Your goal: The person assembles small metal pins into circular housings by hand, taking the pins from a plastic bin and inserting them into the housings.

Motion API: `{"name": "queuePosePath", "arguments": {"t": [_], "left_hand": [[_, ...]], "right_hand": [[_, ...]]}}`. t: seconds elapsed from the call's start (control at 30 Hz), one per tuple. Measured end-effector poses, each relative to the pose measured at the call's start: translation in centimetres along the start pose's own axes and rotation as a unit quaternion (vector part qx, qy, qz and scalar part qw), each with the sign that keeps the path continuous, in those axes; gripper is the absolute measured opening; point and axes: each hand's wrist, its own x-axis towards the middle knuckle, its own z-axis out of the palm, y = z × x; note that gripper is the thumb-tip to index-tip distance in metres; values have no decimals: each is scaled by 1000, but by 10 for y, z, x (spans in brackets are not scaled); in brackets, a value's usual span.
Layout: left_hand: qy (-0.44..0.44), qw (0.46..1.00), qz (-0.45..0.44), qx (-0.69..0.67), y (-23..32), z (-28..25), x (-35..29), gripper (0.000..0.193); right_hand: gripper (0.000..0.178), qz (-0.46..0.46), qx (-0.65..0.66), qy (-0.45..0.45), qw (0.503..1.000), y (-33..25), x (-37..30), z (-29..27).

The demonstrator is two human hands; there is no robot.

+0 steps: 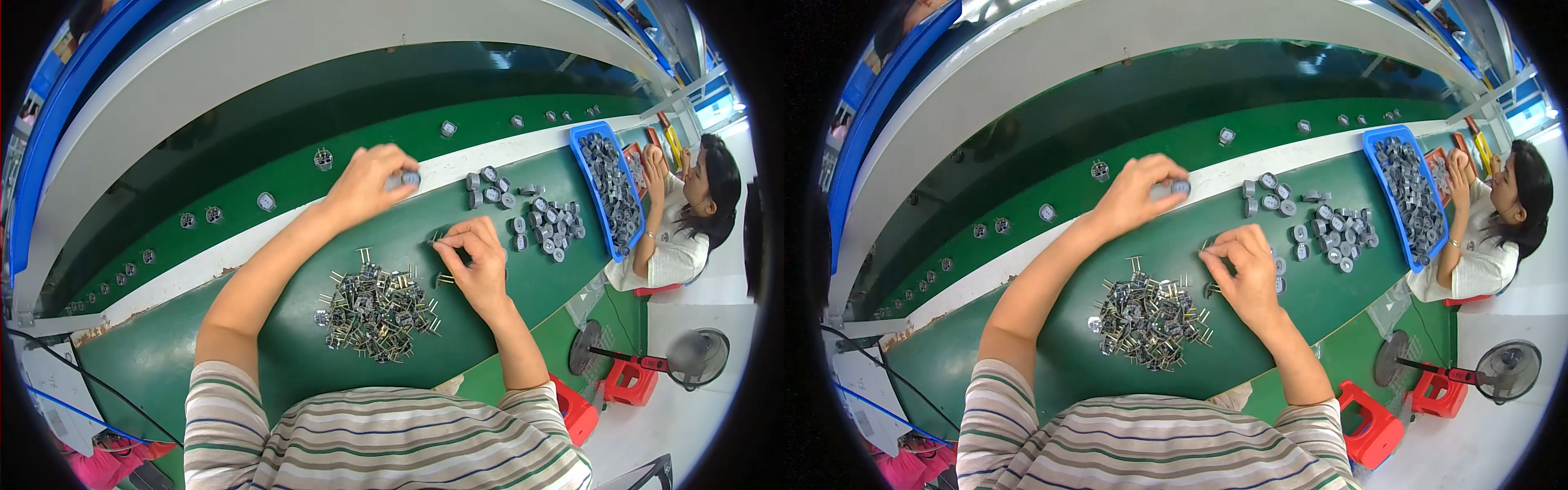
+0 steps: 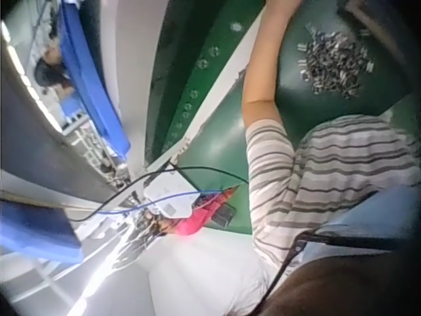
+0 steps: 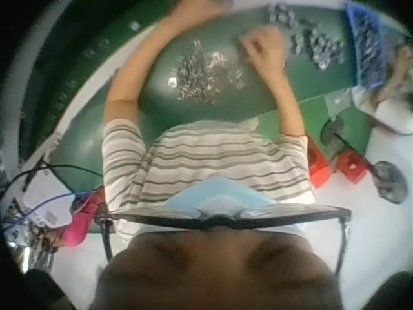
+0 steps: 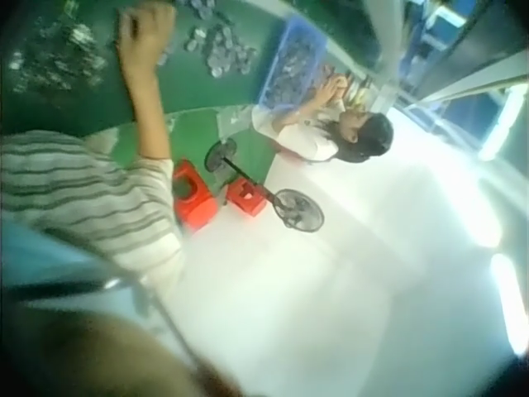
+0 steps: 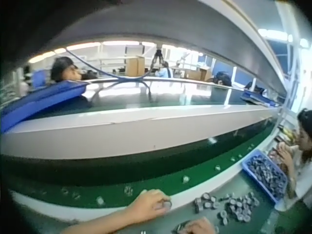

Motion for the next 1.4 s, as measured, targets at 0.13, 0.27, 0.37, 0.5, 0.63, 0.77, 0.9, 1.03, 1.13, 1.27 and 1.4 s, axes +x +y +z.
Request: {"name": "queuePosePath", "arguments": {"t": [0.13,0.27,0.37,0.5,0.63,0.77,0.9,1.03,1.13,1.27,1.4], "left_hand": [[-29,999,-4,40,18,0,-41,30],[-36,998,-12,46,19,0,-55,40],[49,997,12,57,18,3,-56,39],[2,998,-13,61,18,1,-56,33],[-15,997,-32,65,20,2,-54,33],[-9,997,-41,57,18,2,-55,34],[-6,998,-30,58,19,2,-54,33],[-8,998,-34,62,18,1,-55,33],[-7,998,-34,61,18,2,-54,33],[-4,998,-27,53,12,1,-54,32],[88,989,-1,116,-6,-20,-40,29]], "right_hand": [[16,-147,-180,-14,972,-1,7,4],[21,-107,-117,-56,986,0,9,2],[22,-63,-119,-47,990,-4,19,2],[21,-71,-124,-97,985,3,31,9],[15,-19,-17,-87,996,1,49,18],[13,-31,-27,-68,997,11,56,39],[13,-63,-64,-72,993,11,58,39],[17,-116,-100,-55,987,11,58,43],[19,-133,-131,-56,981,10,55,44],[19,-136,-134,-31,981,-1,58,41],[24,-131,-92,-111,981,-28,47,38]]}}
